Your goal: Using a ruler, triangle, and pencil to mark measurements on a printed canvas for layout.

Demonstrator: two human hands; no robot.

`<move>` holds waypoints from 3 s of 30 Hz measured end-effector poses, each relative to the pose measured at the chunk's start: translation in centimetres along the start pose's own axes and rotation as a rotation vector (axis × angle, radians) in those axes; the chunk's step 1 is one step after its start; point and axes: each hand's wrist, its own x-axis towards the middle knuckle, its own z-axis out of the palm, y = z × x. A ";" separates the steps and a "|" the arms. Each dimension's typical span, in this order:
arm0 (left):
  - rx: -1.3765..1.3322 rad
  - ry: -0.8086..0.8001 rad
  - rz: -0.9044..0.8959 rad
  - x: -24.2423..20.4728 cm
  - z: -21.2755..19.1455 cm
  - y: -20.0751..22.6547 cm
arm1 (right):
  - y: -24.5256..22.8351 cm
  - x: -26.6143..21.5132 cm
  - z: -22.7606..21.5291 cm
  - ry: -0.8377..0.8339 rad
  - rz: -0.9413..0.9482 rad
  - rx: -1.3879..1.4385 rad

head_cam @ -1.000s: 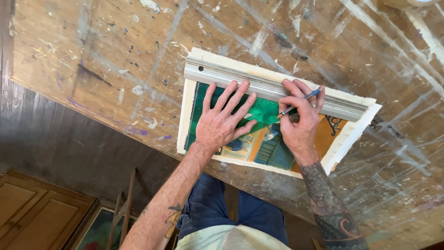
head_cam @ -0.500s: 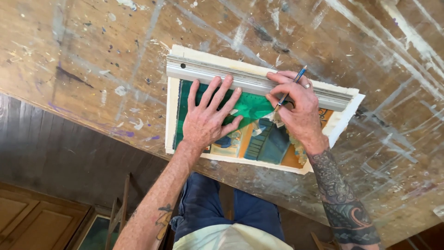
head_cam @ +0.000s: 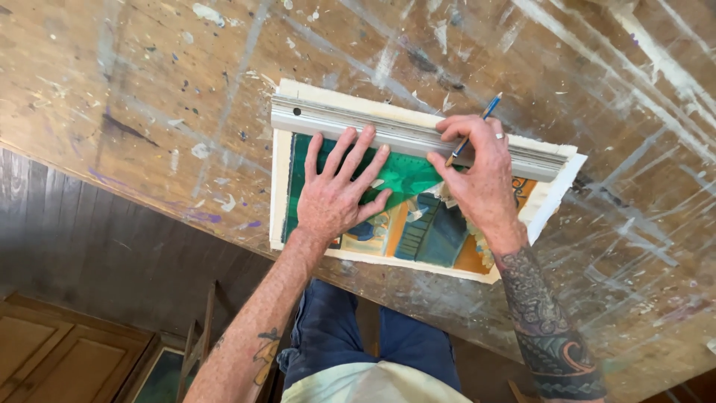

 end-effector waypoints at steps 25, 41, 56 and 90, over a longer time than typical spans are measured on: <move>-0.031 0.045 -0.032 0.1 -0.2 -0.2 | 3.0 -3.1 5.3 0.348 -0.257 -0.095; -0.074 0.115 -0.066 -0.6 0.9 -0.3 | 2.6 -3.2 5.7 0.344 -0.240 -0.118; -0.062 0.071 -0.031 -0.2 0.2 -0.4 | 3.1 -3.3 5.7 0.363 -0.223 -0.088; -0.187 -0.216 -0.042 -0.7 -2.5 -1.7 | 0.5 -3.3 5.7 0.236 -0.200 -0.217</move>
